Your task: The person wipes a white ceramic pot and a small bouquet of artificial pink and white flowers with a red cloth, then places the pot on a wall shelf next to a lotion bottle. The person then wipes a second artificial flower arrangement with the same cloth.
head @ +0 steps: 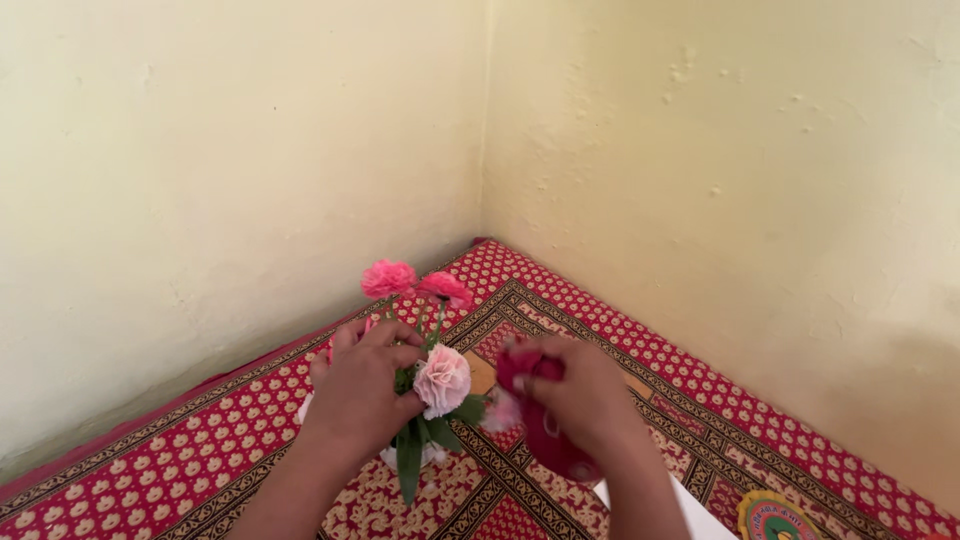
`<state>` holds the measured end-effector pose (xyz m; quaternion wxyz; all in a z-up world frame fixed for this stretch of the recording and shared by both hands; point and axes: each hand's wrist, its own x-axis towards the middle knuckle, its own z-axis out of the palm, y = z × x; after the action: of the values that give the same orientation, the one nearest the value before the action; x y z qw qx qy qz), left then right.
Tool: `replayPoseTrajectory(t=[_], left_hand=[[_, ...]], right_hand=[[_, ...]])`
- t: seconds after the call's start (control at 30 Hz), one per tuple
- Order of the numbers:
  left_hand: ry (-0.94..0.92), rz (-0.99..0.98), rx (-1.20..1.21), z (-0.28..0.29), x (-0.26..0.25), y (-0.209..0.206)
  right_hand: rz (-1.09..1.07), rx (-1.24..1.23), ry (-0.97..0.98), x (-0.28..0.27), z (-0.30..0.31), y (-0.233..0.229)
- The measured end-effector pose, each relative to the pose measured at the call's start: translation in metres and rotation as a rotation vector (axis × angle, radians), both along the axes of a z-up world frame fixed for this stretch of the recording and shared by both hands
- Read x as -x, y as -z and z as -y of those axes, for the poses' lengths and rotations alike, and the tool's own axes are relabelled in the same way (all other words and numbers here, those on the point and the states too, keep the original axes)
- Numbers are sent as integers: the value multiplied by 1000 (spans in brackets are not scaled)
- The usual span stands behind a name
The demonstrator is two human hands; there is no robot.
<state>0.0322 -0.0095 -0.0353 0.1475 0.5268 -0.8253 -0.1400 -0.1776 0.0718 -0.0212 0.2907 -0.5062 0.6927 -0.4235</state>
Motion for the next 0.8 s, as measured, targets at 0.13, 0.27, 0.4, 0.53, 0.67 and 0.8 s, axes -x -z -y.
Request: replayPoseTrajectory(t=[0.13, 0.27, 0.4, 0.53, 0.67, 0.8], left_hand=[[6, -19, 33, -1, 3, 0], [0, 53, 5, -5, 5, -7], [12, 36, 77, -12, 6, -18], [37, -146, 203, -14, 2, -24], [121, -539, 356, -7, -16, -18], [-121, -898, 46, 16, -44, 5]], right_hand=[[416, 171, -245, -6, -8, -10], [-93, 5, -245, -11, -11, -10], [24, 96, -67, 10, -12, -14], [166, 71, -10, 16, -18, -16], [255, 114, -211, -11, -23, -30], [39, -8, -520, -37, -29, -42]])
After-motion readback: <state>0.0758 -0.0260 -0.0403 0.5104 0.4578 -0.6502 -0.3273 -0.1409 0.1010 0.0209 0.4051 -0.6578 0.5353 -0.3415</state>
